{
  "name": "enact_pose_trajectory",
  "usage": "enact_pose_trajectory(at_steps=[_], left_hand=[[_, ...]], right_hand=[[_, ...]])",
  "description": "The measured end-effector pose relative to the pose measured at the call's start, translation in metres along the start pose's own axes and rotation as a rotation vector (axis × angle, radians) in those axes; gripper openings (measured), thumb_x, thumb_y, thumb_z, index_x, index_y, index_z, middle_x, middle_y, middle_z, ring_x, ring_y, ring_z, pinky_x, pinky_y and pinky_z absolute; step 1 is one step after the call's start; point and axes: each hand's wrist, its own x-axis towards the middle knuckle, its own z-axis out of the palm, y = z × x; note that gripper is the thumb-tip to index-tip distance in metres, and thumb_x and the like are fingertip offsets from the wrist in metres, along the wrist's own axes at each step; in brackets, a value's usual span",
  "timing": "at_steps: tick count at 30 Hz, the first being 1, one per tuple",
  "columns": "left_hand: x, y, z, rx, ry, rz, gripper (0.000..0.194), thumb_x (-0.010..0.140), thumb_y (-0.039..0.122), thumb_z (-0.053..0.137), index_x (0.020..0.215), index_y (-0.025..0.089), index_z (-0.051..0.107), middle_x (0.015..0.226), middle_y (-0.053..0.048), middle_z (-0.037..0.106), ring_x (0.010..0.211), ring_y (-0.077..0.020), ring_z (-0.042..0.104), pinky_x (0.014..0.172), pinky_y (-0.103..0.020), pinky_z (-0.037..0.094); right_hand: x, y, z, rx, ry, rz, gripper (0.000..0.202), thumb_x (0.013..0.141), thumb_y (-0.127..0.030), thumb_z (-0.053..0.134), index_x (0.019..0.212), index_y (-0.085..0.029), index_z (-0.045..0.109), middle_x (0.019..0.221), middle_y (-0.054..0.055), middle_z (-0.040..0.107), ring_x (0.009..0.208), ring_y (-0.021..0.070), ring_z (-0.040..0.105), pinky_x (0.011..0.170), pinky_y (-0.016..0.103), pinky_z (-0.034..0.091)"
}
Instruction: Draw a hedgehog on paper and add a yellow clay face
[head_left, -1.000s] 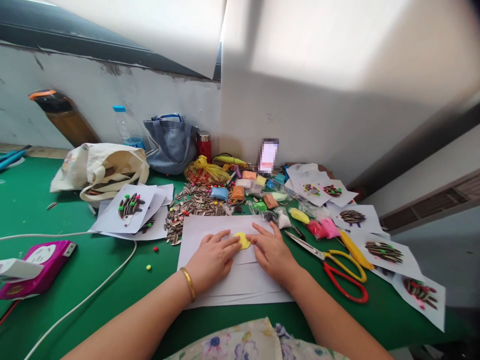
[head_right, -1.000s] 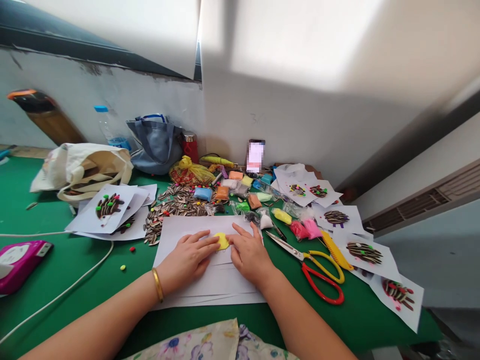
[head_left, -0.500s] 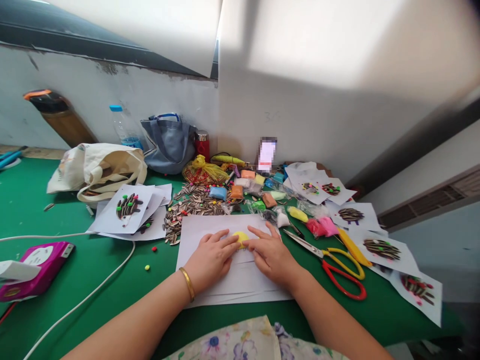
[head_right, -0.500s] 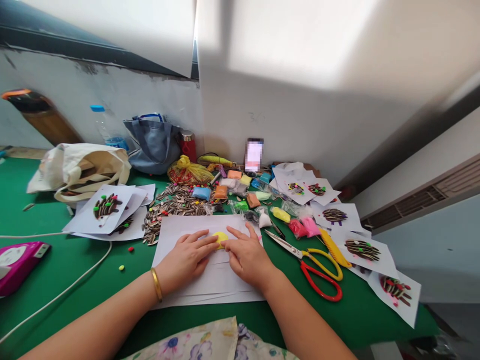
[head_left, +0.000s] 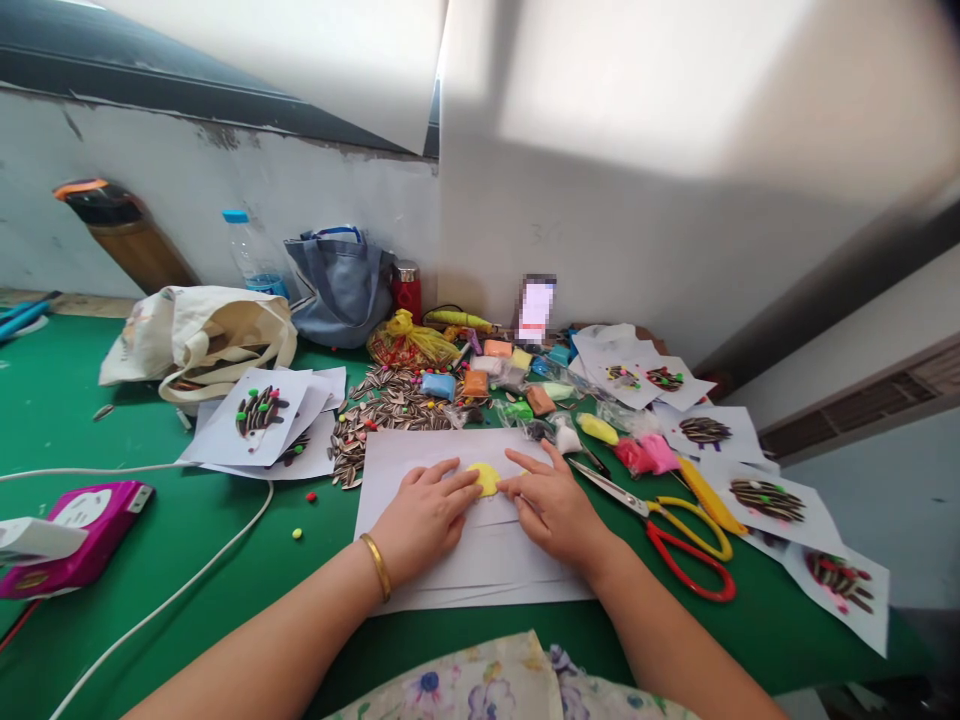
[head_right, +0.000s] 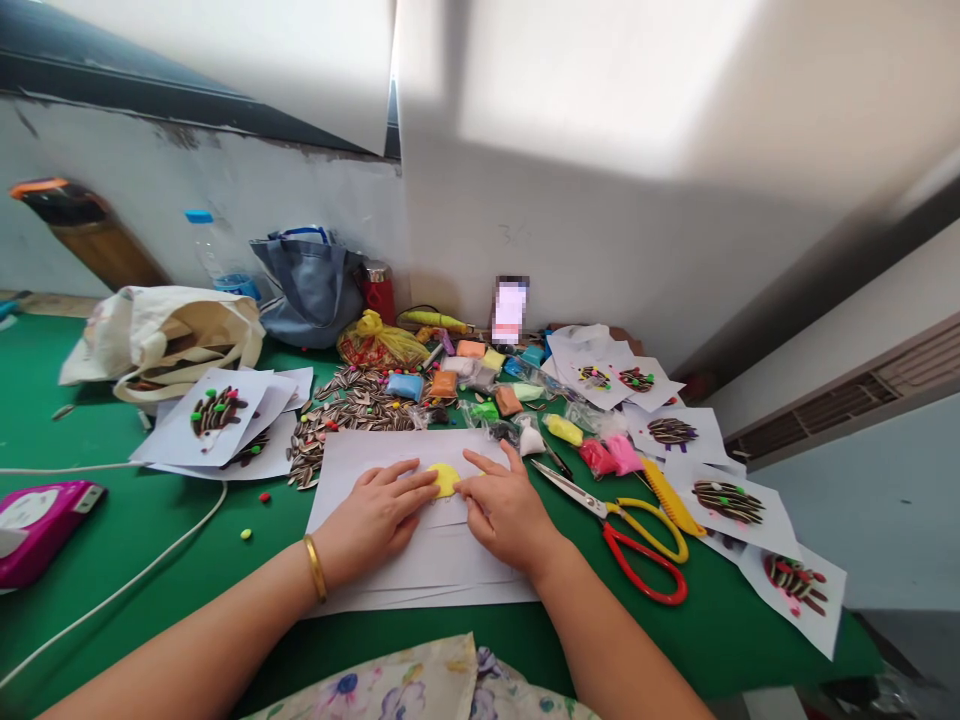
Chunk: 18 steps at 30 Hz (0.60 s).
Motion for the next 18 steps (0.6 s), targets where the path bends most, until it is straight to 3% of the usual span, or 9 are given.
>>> enact_pose_trajectory(at_steps=[6, 12, 18], left_hand=[[0.0004, 0.0012, -0.0011, 0.013, -0.006, -0.005, 0.046, 0.088, 0.016, 0.053, 0.131, 0.032, 0.057, 0.141, -0.002, 0.056, 0.134, -0.0303, 0.043, 0.104, -0.052, 0.037], [-0.0001, 0.0004, 0.0001, 0.006, -0.001, -0.003, 0.048, 0.087, 0.015, 0.054, 0.132, 0.032, 0.056, 0.141, -0.003, 0.056, 0.134, -0.0294, 0.043, 0.106, -0.05, 0.036], [0.0005, 0.0005, -0.0005, -0.002, -0.001, -0.003, 0.048, 0.086, 0.015, 0.054, 0.131, 0.033, 0.057, 0.141, -0.002, 0.056, 0.135, -0.0296, 0.043, 0.106, -0.051, 0.036]], right_hand=[[-0.0002, -0.0004, -0.002, 0.007, -0.041, -0.001, 0.03, 0.082, -0.008, 0.048, 0.099, -0.025, 0.066, 0.088, 0.0, 0.075, 0.132, 0.0247, 0.05, 0.117, 0.06, 0.009], [-0.0011, 0.0043, -0.0014, 0.0, 0.032, 0.039, 0.032, 0.082, -0.008, 0.047, 0.102, -0.024, 0.065, 0.1, 0.003, 0.074, 0.13, 0.025, 0.052, 0.117, 0.059, 0.012], [-0.001, 0.0032, 0.0007, 0.002, -0.01, 0.037, 0.032, 0.083, -0.008, 0.047, 0.103, -0.025, 0.065, 0.1, 0.002, 0.074, 0.13, 0.0246, 0.053, 0.117, 0.059, 0.013]])
